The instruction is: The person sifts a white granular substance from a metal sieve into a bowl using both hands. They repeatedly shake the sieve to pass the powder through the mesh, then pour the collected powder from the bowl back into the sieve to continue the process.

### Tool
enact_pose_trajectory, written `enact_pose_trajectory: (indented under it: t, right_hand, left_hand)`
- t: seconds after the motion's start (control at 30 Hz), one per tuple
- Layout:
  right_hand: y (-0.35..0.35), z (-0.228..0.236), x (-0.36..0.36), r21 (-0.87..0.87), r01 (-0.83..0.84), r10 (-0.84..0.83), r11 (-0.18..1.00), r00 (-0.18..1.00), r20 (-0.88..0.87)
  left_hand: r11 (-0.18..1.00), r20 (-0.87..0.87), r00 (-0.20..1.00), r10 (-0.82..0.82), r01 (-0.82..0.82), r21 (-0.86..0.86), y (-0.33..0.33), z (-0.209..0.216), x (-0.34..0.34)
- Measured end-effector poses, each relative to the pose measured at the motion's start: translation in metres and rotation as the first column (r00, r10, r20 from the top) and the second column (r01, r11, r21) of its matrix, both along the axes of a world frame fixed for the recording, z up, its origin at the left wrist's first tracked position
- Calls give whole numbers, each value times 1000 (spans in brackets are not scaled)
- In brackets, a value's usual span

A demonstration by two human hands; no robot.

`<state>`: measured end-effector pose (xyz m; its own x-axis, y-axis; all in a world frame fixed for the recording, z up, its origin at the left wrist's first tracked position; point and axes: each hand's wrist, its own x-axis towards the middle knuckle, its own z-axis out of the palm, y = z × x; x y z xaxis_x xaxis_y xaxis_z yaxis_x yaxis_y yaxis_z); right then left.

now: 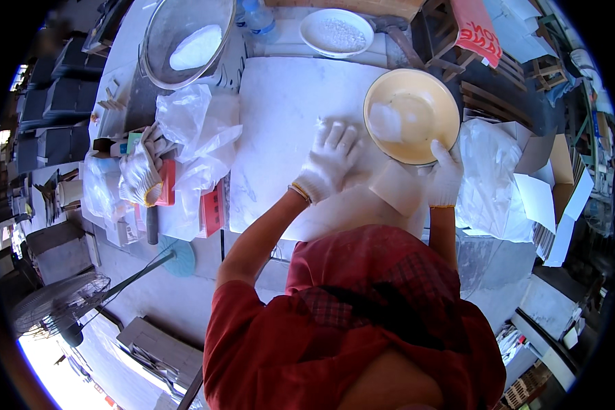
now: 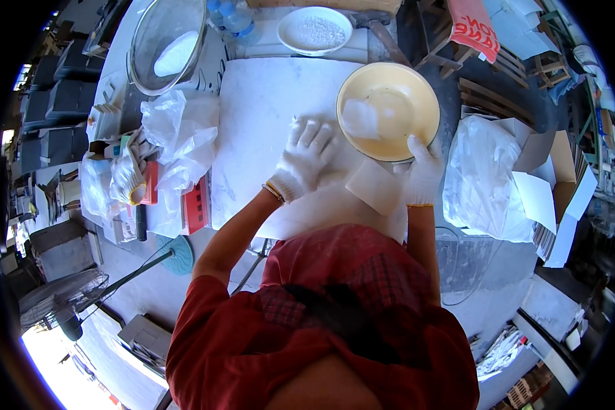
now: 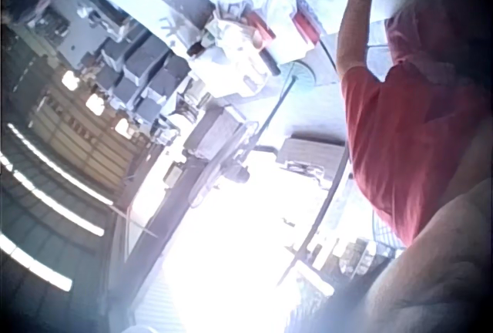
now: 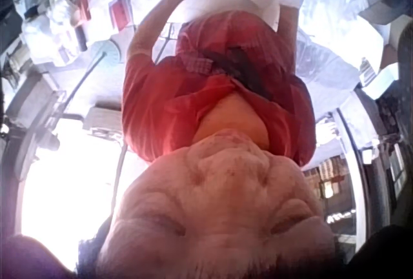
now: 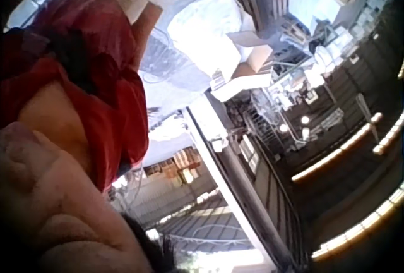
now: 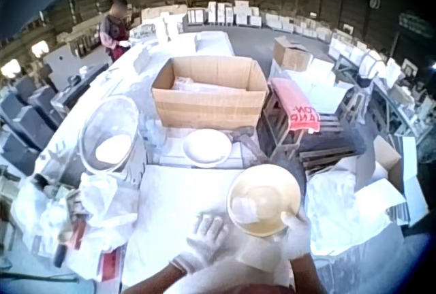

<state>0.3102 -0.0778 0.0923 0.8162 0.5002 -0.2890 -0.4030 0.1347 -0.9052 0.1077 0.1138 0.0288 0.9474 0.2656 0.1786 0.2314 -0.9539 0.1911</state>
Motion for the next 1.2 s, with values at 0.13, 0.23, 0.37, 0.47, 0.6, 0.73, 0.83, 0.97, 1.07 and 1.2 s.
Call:
enact_pose_trajectory:
  t: [0.13, 0.23, 0.37, 0.47, 0.6, 0.73, 0.83, 0.97, 1.07, 1.2]
  right_hand:
    - [1, -2, -1, 55, -25, 27, 998, 999, -25]
    - [14, 2, -5, -33, -8, 12, 999, 991, 130]
    - [26, -5, 0, -79, -2, 35, 997, 907, 421]
    - [30, 2, -7, -270, 34, 101, 962, 875, 473]
    - [46, 42, -36, -471, -5, 204, 882, 905, 372]
    - [49, 36, -58, -468, -82, 282, 880, 883, 376]
    - [47, 29, -61, -420, -118, 277, 900, 899, 341]
    - [42, 7, -49, -319, -111, 256, 941, 851, 459]
    - [43, 28, -53, -317, -150, 227, 937, 949, 221]
    - [35, 25, -38, -297, -59, 124, 953, 971, 204]
  left_hand:
    - [993, 49, 998, 51, -56, 108, 30, -1, 20]
    - [990, 129, 987, 97, -109, 92, 65, -4, 31]
    - [908, 475, 787, 395, -254, -335, 79, -23, 15]
    - [815, 535, 633, 560, -305, -492, 70, -28, 2]
    - [871, 495, 735, 463, -277, -405, 30, -39, 2]
    - [846, 486, 724, 489, -258, -466, -23, -16, 39]
    - [847, 465, 730, 501, -303, -437, -43, 4, 57]
    - [828, 465, 789, 402, -96, -552, -43, 14, 62]
    - [796, 492, 793, 359, 15, -605, -30, 17, 52]
    - [705, 529, 711, 463, 67, -706, 25, 42, 24]
